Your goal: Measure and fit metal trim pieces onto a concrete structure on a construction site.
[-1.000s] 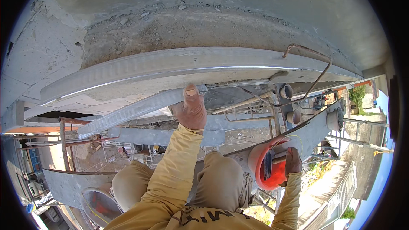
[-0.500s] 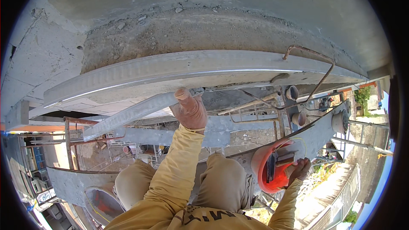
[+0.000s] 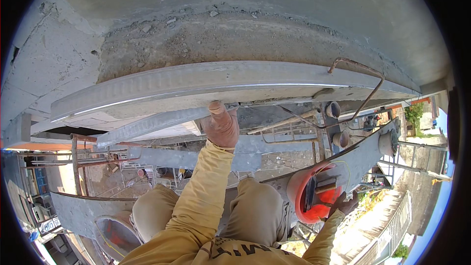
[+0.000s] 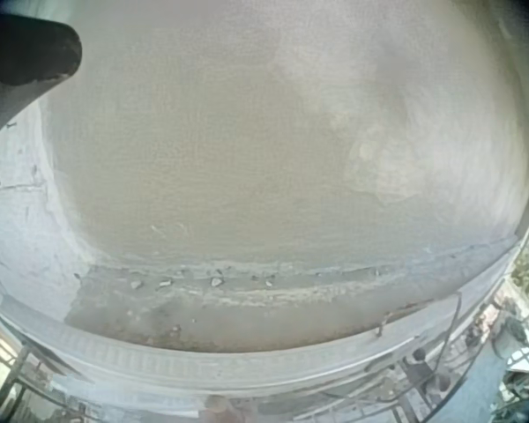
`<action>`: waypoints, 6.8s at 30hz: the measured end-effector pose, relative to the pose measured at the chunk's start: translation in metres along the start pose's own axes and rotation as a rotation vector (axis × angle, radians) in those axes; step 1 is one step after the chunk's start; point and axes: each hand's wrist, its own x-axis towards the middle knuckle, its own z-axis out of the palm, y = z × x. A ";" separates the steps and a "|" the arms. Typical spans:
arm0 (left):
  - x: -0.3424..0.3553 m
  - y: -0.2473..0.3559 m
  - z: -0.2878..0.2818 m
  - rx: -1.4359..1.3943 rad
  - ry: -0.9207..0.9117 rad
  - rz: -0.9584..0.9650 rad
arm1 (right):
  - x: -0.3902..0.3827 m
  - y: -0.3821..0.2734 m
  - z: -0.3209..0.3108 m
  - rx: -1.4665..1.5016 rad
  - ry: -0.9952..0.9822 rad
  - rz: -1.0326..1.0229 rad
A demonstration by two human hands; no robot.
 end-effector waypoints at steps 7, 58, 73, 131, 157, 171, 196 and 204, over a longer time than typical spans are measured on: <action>0.005 -0.003 0.007 -0.307 0.055 -0.110 | 0.000 -0.248 -0.049 1.175 -0.998 -0.069; 0.013 0.041 0.027 0.299 0.059 0.292 | -0.011 -0.418 -0.028 2.097 -1.628 0.085; 0.011 0.037 0.023 0.175 -0.033 0.094 | -0.012 -0.425 -0.025 2.074 -1.584 -0.082; 0.021 0.058 0.027 0.530 0.376 0.483 | -0.012 -0.422 -0.012 2.077 -1.498 -0.231; 0.016 0.097 0.064 0.156 0.333 0.323 | -0.007 -0.429 -0.004 2.082 -1.288 -0.558; 0.015 0.099 0.073 0.053 0.441 0.258 | -0.010 -0.428 -0.006 2.084 -1.299 -0.521; 0.026 0.062 -0.005 0.379 0.141 0.429 | -0.013 -0.432 -0.012 2.349 -1.561 -0.257; 0.009 0.087 0.017 1.328 0.219 0.698 | -0.012 -0.436 -0.014 2.248 -1.291 -0.476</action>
